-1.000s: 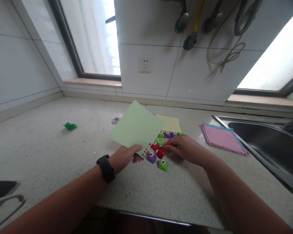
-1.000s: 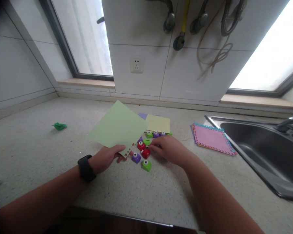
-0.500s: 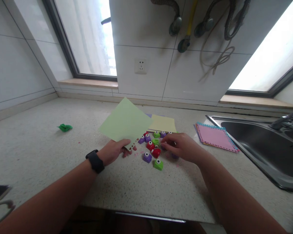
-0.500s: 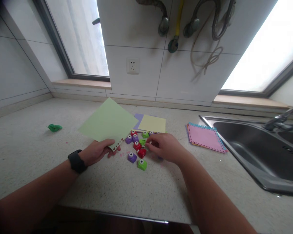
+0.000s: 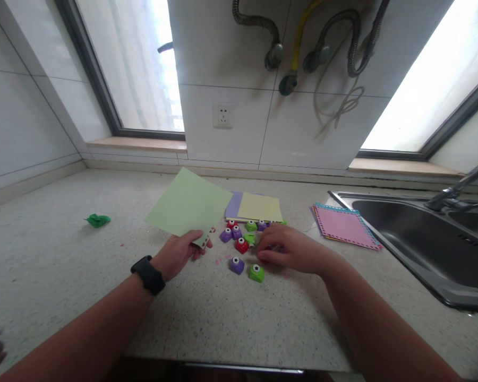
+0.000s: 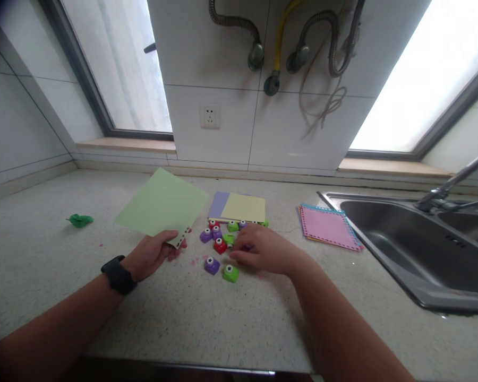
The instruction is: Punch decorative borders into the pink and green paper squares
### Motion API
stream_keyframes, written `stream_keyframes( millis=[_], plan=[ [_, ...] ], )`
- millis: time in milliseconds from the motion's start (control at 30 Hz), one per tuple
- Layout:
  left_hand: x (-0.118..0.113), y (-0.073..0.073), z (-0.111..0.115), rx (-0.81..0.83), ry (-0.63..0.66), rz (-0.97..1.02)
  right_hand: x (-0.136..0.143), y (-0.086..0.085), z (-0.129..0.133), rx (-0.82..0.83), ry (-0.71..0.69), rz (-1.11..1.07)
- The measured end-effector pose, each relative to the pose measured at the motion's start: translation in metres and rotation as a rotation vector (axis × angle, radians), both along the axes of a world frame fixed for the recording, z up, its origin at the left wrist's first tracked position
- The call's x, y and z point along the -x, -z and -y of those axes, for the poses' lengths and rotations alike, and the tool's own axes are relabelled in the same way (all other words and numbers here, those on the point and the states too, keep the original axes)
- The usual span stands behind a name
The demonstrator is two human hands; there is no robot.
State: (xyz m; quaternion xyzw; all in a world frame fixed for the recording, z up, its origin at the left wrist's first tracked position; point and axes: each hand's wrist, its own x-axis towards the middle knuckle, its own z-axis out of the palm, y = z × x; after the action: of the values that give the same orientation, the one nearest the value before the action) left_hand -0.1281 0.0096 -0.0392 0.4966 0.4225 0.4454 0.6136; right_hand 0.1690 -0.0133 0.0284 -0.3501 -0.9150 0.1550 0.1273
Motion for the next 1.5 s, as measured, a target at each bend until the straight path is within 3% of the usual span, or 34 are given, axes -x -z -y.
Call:
stream_keyframes(
  millis=[233,333,533,700,1167,1500],
  plan=[
    [0.001,0.007,-0.004,-0.028,0.013,-0.012,-0.039,0.015,-0.025,-0.36,0.567,-0.405],
    [0.001,0.011,-0.006,-0.035,0.012,-0.033,-0.044,0.029,-0.036,-0.378,0.675,-0.479],
    [0.0,0.012,-0.006,-0.066,0.06,-0.078,-0.032,0.056,-0.05,-0.269,0.596,-0.359],
    [-0.001,0.008,-0.004,-0.092,0.109,-0.093,-0.027,0.065,-0.056,-0.22,0.577,-0.361],
    [0.002,0.011,-0.007,-0.095,0.173,-0.074,-0.032,0.063,-0.057,-0.258,0.557,-0.311],
    [0.003,0.015,-0.007,-0.091,0.154,-0.089,-0.025,0.045,-0.041,-0.358,0.552,-0.338]
  ],
)
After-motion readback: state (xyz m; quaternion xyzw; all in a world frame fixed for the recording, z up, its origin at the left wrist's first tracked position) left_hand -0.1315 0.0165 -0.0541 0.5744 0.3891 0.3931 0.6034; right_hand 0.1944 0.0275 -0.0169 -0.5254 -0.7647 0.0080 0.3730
